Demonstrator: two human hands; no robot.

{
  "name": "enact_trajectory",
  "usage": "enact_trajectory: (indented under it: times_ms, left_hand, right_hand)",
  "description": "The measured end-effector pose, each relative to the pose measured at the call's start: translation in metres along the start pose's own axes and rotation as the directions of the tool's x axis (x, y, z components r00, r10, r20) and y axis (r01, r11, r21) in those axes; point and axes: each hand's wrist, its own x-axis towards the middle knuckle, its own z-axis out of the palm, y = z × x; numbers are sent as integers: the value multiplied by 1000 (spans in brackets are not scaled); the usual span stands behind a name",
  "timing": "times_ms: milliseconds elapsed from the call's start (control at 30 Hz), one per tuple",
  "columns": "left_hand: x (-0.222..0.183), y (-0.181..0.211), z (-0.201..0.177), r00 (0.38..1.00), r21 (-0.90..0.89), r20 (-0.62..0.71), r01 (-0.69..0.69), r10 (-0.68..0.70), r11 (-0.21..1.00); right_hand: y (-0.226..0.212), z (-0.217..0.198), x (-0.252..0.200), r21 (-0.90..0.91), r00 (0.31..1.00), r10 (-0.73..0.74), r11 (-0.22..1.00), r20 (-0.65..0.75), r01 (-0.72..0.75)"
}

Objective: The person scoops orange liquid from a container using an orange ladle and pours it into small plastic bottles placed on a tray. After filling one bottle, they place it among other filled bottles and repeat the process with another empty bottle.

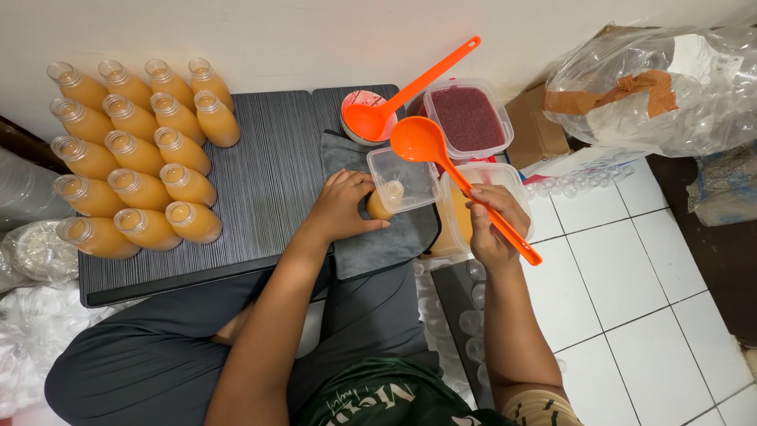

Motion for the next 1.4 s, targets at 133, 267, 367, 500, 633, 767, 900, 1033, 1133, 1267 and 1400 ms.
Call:
enact_trajectory:
  times_ms: [133,267,367,500,633,767,900,1033,1133,1267,1400]
  left_hand:
    - [0,0,-1,1000,0,8,6,-6,1000]
    - [1,1,-2,1000,1,2,-2,2,1000]
    - [1,2,-2,1000,5,0,-3,3,1000]
    - [1,3,-3,1000,4,4,2,-2,1000]
    - [1,2,-2,1000,1,3,5,-5,1000]
    - [0,0,0,1000,-4,-2,0,0,1000]
    - [2,-2,1,1000,-10,4,6,-6,1000]
    - [1,2,-2,999,-15,29,20,-20,1000]
    - [4,-3,0,999,15,29,16,-17,1000]
    - [1,-7,8,999,29,49,5,-7,1000]
    - [7,0,3,996,32,68,63,-65,997]
  right_hand:
    - [0,-4,-1,-6,1000,10,1000,-2,-10]
    - [-3,-5,0,-39,999,-31,999,-13,30]
    - [-6,-5,1,-46,999,-54,998,-8,53]
    - [-14,-3,8,-71,996,-78,994,39,81]
    - [-9,-6,-3,-71,998,-59,996,19,60]
    - [26,-31,-26,-29,977,49,998,-207,-56]
    - [70,-63,-46,-76,890,141,978,-434,-192]
    - [117,-70,-83,-100,781,311,898,-542,-428]
    - [123,-65,-92,-272,814,399,801,-422,-534]
    - [102,-55,-83,-469,831,521,694,-195,-545]
    - [95,-43,-61,-691,663,749,473,-11,-546]
